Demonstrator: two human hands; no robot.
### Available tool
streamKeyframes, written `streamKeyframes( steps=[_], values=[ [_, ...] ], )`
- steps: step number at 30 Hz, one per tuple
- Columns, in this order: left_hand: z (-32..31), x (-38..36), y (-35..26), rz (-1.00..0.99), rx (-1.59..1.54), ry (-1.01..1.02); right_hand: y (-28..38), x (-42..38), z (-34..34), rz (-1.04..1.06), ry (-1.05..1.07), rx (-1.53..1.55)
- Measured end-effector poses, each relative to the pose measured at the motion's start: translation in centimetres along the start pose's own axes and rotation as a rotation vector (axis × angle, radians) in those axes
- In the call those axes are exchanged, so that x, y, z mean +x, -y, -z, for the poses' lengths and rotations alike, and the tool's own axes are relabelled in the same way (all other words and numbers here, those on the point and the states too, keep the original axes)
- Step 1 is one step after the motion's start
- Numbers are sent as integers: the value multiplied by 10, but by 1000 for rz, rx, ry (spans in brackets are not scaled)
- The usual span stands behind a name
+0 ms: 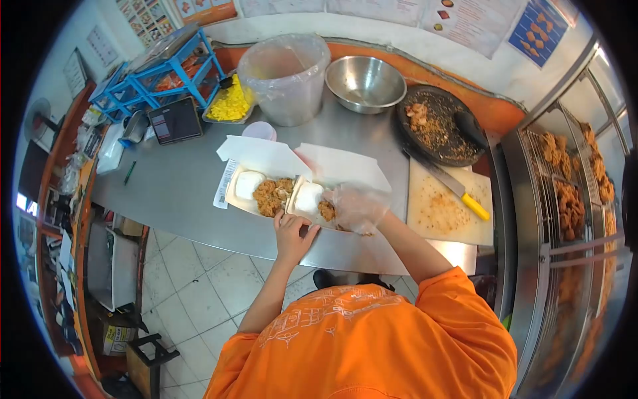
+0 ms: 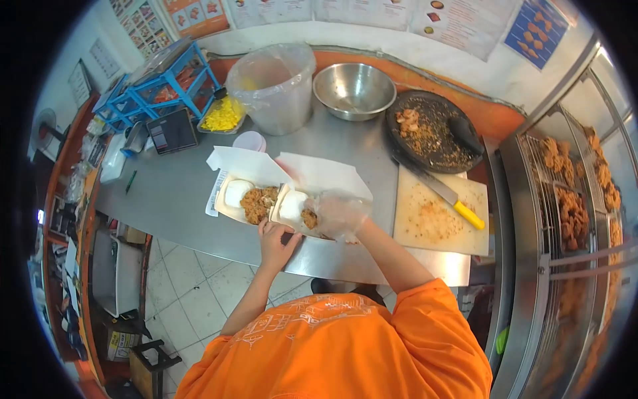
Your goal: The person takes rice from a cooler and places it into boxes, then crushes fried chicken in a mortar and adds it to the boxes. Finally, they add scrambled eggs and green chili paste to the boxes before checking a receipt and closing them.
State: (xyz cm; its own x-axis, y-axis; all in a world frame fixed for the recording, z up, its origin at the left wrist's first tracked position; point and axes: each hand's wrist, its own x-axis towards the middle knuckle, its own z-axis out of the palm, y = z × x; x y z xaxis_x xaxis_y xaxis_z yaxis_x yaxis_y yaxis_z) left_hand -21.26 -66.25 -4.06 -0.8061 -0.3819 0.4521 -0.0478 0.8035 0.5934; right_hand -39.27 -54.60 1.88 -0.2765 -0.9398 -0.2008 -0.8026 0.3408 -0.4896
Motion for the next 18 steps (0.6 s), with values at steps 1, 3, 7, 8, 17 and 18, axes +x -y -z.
streamKeyframes(
  steps=[1, 3, 7, 8, 17, 18],
  values=[
    [1, 1, -3, 13, 18, -16, 8, -5, 14, -7, 70, -78],
    [-1, 3, -5, 38, 33, -24, 10, -11, 25, -24, 137, -154],
    [-3, 3, -15, 19, 43, -3, 6, -23, 25, -12, -340, -124],
    [-4, 1, -17, 41, 37, -8, 6, -27, 25, -47, -459, -130],
    [-7, -5, -28, 106, 120, -21, 4, -124, -30, -137, -583, -64],
    [-8, -4, -29, 123, 115, -48, -5, -120, -51, 3, -634, -96]
  ],
)
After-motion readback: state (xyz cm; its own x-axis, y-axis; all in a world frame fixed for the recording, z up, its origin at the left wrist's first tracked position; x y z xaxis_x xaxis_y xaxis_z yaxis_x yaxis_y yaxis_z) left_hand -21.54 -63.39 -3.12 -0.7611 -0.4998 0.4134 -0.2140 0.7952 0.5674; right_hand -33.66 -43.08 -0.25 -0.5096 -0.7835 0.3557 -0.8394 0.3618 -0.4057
